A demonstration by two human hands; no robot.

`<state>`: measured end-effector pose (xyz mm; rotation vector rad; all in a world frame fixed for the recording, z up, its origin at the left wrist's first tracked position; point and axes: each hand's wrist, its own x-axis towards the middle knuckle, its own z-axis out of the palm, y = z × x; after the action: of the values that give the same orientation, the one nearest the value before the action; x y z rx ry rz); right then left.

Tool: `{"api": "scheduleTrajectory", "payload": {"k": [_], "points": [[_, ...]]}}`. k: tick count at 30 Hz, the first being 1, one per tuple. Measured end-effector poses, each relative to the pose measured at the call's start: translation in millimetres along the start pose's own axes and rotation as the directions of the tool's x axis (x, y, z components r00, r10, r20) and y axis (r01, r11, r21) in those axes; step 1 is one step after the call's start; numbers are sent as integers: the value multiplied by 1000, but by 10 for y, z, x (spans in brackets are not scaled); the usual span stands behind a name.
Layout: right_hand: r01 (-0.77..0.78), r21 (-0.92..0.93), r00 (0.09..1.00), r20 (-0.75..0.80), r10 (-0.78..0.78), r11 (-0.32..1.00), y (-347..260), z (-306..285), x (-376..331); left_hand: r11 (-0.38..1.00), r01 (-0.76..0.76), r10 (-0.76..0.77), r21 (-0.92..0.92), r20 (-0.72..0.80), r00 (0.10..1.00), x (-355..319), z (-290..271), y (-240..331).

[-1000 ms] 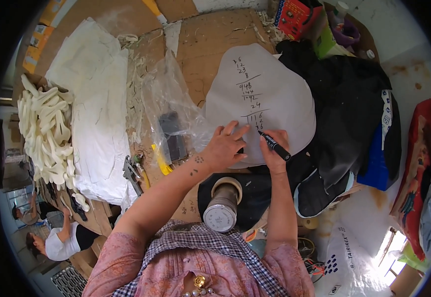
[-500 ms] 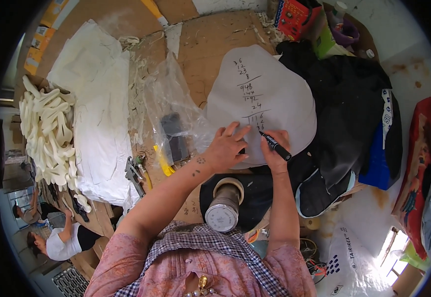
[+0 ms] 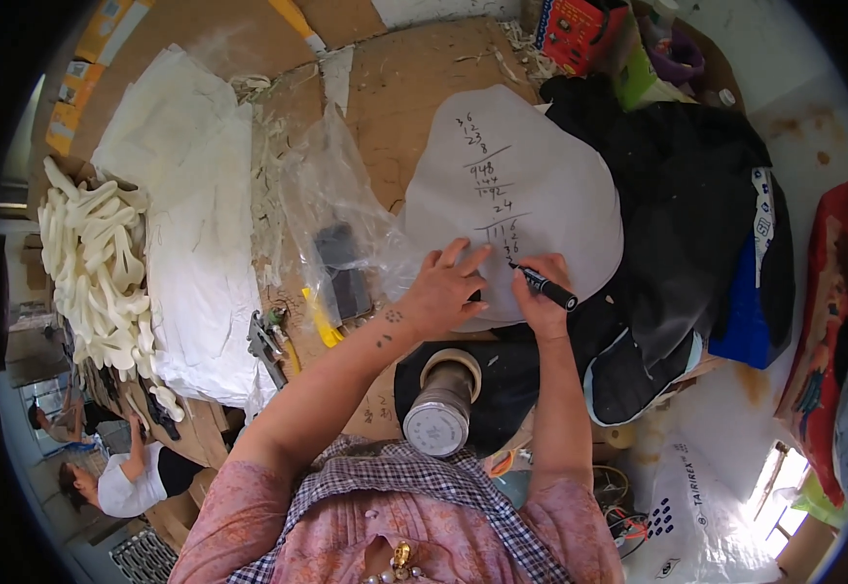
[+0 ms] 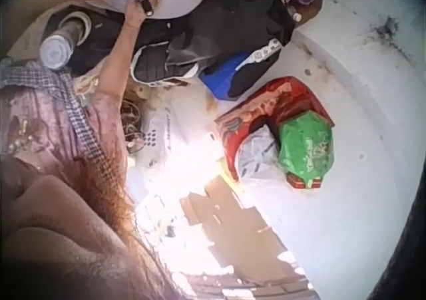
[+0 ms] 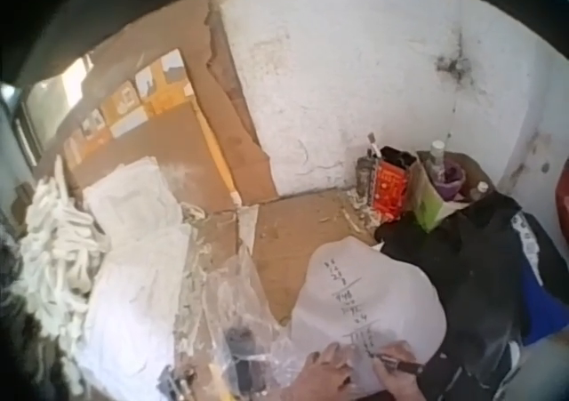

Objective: Organizing and packing white foam saddle-shaped parts into sacks and cardboard boxes.

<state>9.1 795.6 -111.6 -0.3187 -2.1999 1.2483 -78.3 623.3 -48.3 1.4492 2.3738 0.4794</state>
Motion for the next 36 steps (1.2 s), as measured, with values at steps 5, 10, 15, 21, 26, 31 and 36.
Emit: {"api": "scheduleTrajectory", "payload": {"k": [5,10,15,21,26,31,36], "points": [[-69,66,995,-64,74,995,-2,13,-7,1000,-8,8,11,-31,999,-16,17,-2],[-38,41,996,-80,41,998,14,16,-14,1000,-16,17,11,-38,999,-14,14,-8],[-20,-42,988,-154,13,999,0,24,12,1000,-15,15,-6,-46,999,-6,29,-14],[-257,259,955,-79,286,931,80,-203,-99,1000,-18,17,-3,-69,997,-2,60,-27],[-389,733,796,-38,604,558,-236,-339,-185,934,-109,33,-340,-221,975,-41,-75,-138],[-337,736,826,-68,560,587,-722,-547,-134,842,32,-127,-538,-141,982,-154,-627,97],[-230,634,964,43,264,738,-1291,-581,-66,838,84,-164,-539,-103,981,-375,-907,366]]}}
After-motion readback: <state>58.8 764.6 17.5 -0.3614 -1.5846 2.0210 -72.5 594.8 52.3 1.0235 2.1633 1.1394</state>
